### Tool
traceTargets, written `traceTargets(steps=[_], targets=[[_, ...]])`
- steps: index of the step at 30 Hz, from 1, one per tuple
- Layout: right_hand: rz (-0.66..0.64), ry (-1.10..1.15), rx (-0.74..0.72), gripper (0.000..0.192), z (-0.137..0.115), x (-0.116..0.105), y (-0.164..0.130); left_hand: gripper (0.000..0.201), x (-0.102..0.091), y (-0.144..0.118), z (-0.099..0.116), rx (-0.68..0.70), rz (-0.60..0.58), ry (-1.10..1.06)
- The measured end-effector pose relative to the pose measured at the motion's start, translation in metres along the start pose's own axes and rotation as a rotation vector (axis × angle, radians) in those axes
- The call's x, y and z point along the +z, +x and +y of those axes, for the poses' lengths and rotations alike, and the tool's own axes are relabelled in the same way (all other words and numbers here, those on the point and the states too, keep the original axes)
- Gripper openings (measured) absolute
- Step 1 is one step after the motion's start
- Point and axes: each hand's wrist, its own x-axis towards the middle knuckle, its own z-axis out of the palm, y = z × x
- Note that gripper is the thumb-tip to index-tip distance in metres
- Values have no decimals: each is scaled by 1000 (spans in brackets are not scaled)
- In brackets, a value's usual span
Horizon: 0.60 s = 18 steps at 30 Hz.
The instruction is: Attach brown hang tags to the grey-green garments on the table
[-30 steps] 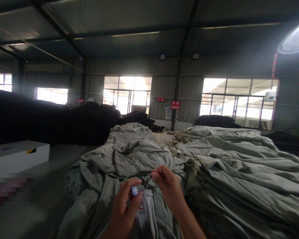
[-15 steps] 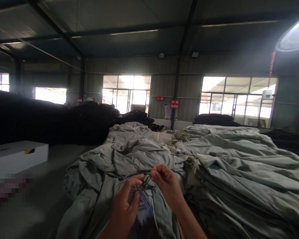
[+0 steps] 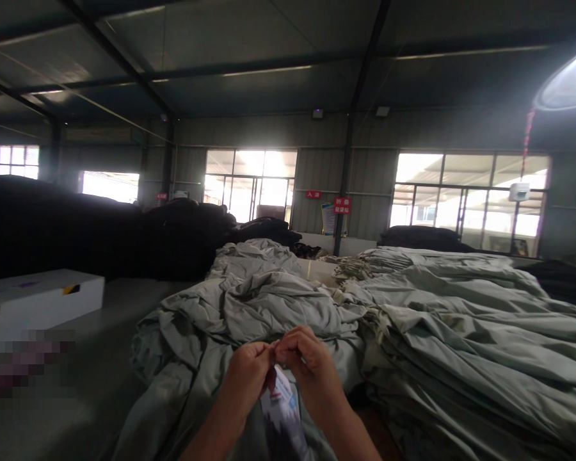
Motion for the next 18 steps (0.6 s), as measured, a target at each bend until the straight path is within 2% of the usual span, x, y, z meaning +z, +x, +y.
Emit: traceTargets(steps=[3, 6, 9, 12, 14, 16, 18], targets=[[-18, 80, 49, 12, 11, 10, -3, 18, -12, 0, 7, 31, -32, 153], [-83, 243, 141, 19, 27, 20, -8, 9, -21, -6, 8, 233, 62, 487], [-111, 395, 247, 29, 39, 28, -12, 17, -21, -10, -1, 481, 161, 717], [-58, 471, 349, 38, 45, 31, -13, 21, -18, -11, -17, 753, 275, 698], [-35, 521, 416, 44, 44, 31, -11, 23, -17, -10, -26, 858, 317, 597], [-64, 557, 480, 45, 42, 30, -10, 22, -17, -10, -29, 844, 287, 474], [-104, 599, 540, 43, 39, 29, -10, 19, -17, -9, -28, 720, 216, 355]])
